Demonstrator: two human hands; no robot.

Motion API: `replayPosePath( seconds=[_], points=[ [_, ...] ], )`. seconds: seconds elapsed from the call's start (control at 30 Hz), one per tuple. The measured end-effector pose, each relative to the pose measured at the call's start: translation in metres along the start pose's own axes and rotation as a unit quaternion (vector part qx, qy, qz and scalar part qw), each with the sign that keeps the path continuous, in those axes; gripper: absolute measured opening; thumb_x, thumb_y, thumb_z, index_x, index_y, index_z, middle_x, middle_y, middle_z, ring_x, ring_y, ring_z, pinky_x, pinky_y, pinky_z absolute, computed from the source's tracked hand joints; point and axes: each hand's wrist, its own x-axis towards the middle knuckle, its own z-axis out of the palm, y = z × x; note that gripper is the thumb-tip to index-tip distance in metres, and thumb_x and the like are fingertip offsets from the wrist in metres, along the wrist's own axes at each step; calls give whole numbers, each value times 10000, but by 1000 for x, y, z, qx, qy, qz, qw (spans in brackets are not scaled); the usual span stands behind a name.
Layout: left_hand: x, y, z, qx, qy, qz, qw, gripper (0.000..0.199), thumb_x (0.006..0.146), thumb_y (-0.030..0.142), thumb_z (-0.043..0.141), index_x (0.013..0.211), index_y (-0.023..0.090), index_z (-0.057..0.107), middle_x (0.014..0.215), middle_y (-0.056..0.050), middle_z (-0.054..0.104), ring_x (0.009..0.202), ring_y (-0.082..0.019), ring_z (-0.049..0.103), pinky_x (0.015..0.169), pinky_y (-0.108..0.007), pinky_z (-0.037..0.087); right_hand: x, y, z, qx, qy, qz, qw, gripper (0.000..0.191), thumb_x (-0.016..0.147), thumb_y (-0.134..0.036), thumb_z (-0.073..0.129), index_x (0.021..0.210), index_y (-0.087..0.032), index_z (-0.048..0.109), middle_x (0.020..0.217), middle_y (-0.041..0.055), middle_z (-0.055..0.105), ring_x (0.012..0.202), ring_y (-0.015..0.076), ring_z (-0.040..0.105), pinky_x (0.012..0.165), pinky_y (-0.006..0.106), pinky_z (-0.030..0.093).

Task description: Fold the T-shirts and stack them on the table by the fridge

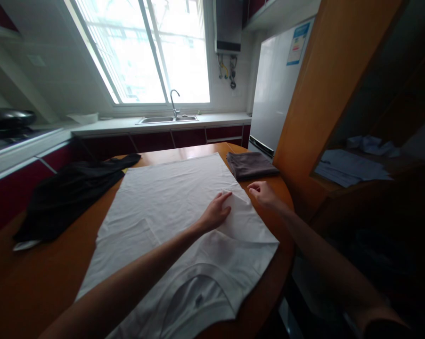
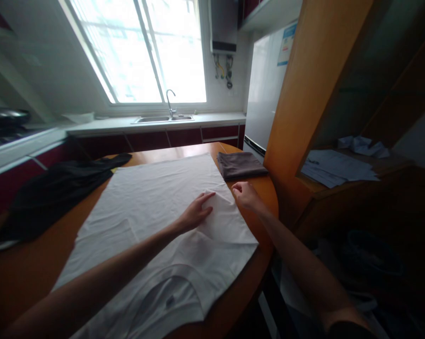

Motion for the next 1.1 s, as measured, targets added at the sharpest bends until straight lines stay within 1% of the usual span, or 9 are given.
replayPosePath(
  seconds=[0.17, 0.33, 0.43, 0.53, 0.6, 0.77, 0.9, 0.97, 1.1],
  points=[
    [-2, 3, -17, -53, -13, -41, 998, 668, 799, 196, 647, 1457, 192, 532, 1388, -117, 538, 1225, -263, 567, 1072, -362, 454, 33, 28, 18, -62, -41, -44, 996, 238, 905, -181, 550, 993, -145, 769, 1054, 115, 750, 954, 201, 679, 885, 283, 500],
    [-9, -8, -24, -17, -64, -136, 989, 755, 760, 290, 748, 1473, 220, 510, 1424, -119, 507, 1241, -282, 553, 1076, -387, 456, 34, 35, 36, -79, -59, -73, 992, 175, 899, -227, 631, 931, -119, 764, 1011, 110, 718, 981, 199, 625, 954, 321, 456],
    [-11, -19, -20, 21, -61, -128, 990, 687, 756, 293, 754, 1413, 208, 574, 1394, -124, 530, 1278, -294, 532, 1134, -413, 396, 26, 33, 31, -94, -31, -78, 992, 205, 928, -222, 589, 1012, -117, 744, 1061, 112, 699, 1040, 206, 592, 1005, 354, 432],
    [-12, -27, -14, 22, -45, -105, 993, 625, 795, 268, 697, 1401, 170, 581, 1421, -141, 506, 1306, -287, 517, 1153, -399, 374, 3, 25, 19, -93, -1, -99, 991, 285, 964, -198, 486, 1103, -128, 725, 1137, 126, 690, 1092, 212, 587, 1033, 376, 435],
    [-12, -31, -11, 14, -40, -92, 995, 628, 794, 233, 674, 1409, 159, 571, 1444, -143, 487, 1326, -280, 505, 1159, -381, 369, -21, 19, 10, -79, -13, -118, 990, 338, 973, -213, 455, 1191, -142, 703, 1246, 138, 662, 1182, 226, 570, 1078, 404, 425],
    [-13, -33, -12, 7, -37, -60, 997, 711, 770, 191, 655, 1462, 126, 506, 1474, -151, 449, 1362, -274, 467, 1182, -373, 337, -97, 15, -9, -75, -124, -114, 983, 498, 1017, -322, 405, 1493, -202, 488, 1560, 116, 447, 1458, 242, 376, 1209, 474, 304],
    [-11, -28, -16, 20, -33, -54, 998, 732, 772, 209, 655, 1478, 121, 484, 1483, -149, 438, 1373, -272, 449, 1202, -376, 302, -140, 20, -19, -128, -199, -105, 966, 611, 1032, -402, 390, 1597, -200, 274, 1647, 100, 261, 1532, 246, 202, 1242, 515, 199],
    [-9, -27, -16, 25, -37, -57, 997, 728, 763, 207, 660, 1470, 138, 497, 1479, -137, 448, 1362, -272, 462, 1194, -378, 317, -152, 24, -21, -158, -202, -105, 961, 671, 1015, -398, 428, 1615, -209, 195, 1656, 100, 217, 1539, 251, 168, 1242, 532, 179],
    [-9, -29, -15, 45, -46, -67, 996, 735, 744, 197, 662, 1461, 144, 508, 1487, -133, 450, 1360, -279, 468, 1192, -382, 324, -165, 30, -20, -184, -163, -81, 966, 678, 980, -236, 383, 1620, -232, 159, 1651, 88, 242, 1536, 240, 181, 1237, 560, 156]
  ],
)
